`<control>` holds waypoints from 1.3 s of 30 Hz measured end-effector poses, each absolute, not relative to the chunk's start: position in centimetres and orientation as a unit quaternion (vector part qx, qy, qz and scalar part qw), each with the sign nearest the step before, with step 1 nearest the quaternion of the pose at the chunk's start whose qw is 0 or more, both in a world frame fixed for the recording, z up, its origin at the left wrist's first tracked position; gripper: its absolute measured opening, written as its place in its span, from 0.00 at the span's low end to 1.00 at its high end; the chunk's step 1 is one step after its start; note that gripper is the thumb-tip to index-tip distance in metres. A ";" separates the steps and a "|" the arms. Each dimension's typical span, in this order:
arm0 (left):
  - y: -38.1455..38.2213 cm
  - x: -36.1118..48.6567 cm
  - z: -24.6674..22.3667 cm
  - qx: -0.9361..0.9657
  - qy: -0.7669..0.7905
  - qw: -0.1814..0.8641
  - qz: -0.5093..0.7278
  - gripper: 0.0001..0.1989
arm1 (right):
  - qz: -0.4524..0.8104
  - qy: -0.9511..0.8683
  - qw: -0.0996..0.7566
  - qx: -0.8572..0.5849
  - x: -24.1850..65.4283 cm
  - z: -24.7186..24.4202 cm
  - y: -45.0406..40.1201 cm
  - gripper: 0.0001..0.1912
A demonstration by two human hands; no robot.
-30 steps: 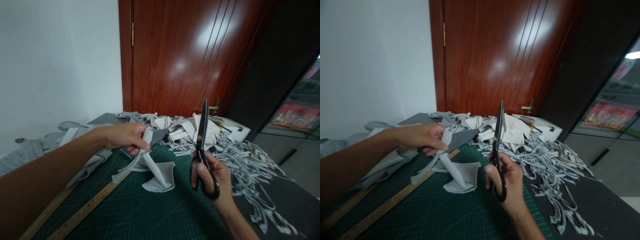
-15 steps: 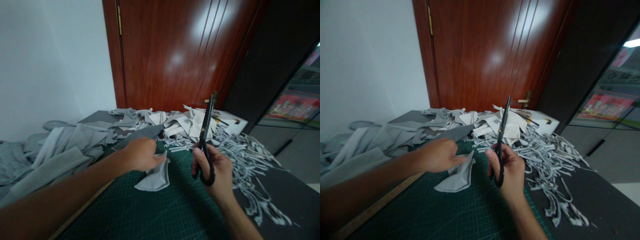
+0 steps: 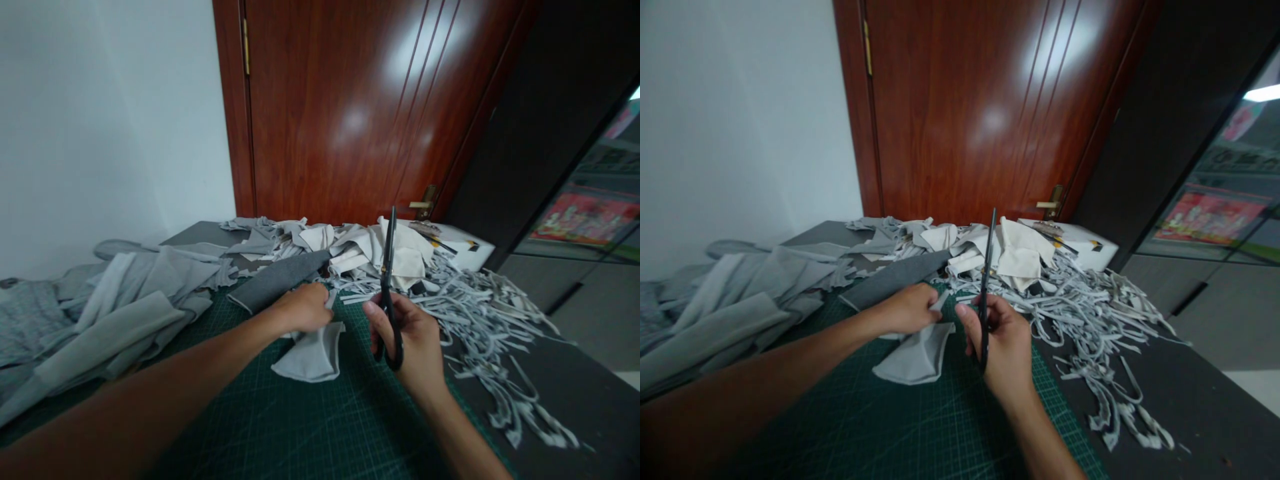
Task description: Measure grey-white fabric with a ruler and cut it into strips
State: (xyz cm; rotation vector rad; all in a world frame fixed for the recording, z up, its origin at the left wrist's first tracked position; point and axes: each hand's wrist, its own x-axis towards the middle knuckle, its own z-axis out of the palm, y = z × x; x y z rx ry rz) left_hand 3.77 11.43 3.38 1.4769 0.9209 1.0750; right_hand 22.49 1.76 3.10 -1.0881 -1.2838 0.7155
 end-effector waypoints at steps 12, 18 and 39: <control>5.4 4.5 9.3 0.282 0.367 0.599 0.654 0.06 | 0.401 -0.526 0.568 -0.491 21.9 1.2 2.8 0.33; 4.3 5.6 8.6 0.218 0.313 0.618 0.687 0.07 | 0.441 -0.481 0.594 -0.470 20.4 1.3 2.8 0.30; 4.2 2.9 4.8 0.315 0.324 0.631 0.631 0.12 | 0.463 -0.442 0.645 -0.418 21.2 2.0 3.5 0.25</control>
